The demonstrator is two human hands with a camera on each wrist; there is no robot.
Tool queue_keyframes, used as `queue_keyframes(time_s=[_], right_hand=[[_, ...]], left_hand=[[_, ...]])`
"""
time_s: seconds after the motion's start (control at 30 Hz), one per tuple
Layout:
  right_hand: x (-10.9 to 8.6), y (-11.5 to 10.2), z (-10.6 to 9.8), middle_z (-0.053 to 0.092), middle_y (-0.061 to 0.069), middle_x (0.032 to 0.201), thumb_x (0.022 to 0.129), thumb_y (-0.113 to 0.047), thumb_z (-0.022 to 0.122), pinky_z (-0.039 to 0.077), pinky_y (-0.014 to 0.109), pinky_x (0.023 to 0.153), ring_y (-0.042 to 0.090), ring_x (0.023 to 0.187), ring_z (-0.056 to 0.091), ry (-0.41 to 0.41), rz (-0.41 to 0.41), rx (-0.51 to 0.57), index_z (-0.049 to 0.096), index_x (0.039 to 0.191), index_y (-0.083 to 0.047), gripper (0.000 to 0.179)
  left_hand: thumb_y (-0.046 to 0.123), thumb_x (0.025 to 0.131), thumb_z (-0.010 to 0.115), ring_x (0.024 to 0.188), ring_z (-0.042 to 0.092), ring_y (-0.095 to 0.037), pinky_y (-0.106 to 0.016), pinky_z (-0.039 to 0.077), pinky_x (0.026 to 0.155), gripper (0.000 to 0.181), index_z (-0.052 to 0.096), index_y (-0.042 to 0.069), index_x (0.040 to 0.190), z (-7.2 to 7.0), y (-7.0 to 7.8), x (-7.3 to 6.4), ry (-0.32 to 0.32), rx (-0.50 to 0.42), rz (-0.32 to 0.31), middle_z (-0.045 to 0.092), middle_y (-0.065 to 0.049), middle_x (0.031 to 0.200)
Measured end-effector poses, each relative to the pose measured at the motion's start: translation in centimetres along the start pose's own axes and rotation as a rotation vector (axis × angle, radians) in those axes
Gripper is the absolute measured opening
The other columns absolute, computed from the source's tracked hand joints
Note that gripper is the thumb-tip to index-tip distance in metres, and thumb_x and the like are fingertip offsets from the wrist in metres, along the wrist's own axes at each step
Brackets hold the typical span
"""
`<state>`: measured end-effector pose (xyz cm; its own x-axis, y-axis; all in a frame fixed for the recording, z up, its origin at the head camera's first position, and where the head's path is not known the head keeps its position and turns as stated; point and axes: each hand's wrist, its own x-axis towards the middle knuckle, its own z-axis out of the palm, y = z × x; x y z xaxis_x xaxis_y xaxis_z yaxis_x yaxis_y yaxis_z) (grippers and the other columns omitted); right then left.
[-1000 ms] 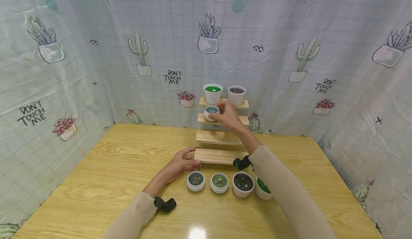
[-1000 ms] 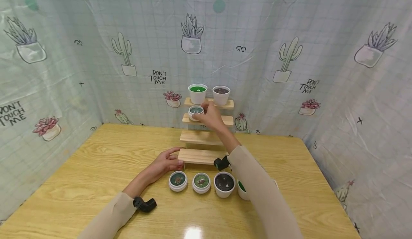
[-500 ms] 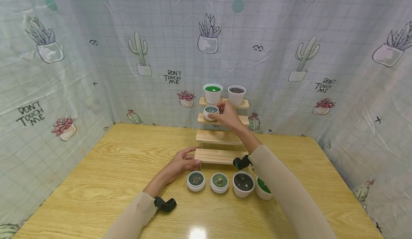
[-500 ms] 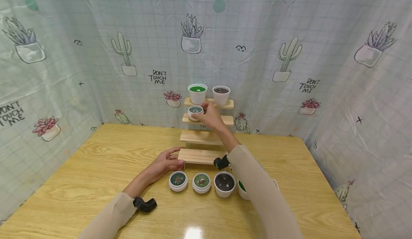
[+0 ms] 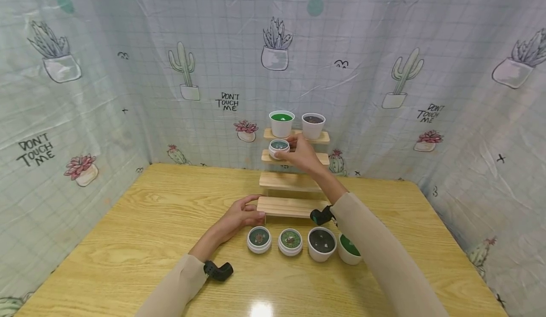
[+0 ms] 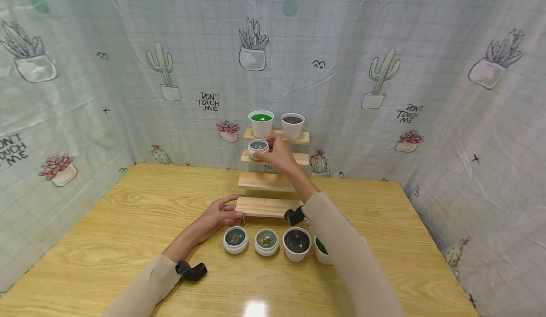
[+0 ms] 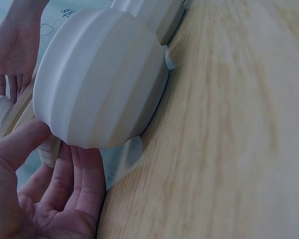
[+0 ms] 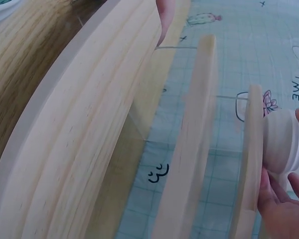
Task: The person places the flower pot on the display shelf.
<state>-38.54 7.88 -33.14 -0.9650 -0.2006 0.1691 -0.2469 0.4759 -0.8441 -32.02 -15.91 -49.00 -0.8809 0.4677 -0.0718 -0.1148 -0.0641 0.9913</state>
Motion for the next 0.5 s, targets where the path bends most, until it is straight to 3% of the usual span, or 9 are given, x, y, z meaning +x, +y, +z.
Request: queue_keyframes(time_s=[0.5], right_hand=[[-2.4, 0.4, -3.1, 0.051, 0.025, 0.146, 0.094, -0.020, 0.074, 0.048, 0.053, 0.112, 0.041, 0.136, 0.054, -0.063, 0.021, 0.046, 0.038, 0.147, -0.001, 0.066]], left_hand=[[0.011, 0.095, 0.072, 0.091, 0.073, -0.017, -0.033, 0.062, 0.087, 0.082, 0.025, 0.005, 0.162, 0.1, 0.2, -0.2, 0.007, 0.000, 0.004, 0.072, -0.008, 0.108]])
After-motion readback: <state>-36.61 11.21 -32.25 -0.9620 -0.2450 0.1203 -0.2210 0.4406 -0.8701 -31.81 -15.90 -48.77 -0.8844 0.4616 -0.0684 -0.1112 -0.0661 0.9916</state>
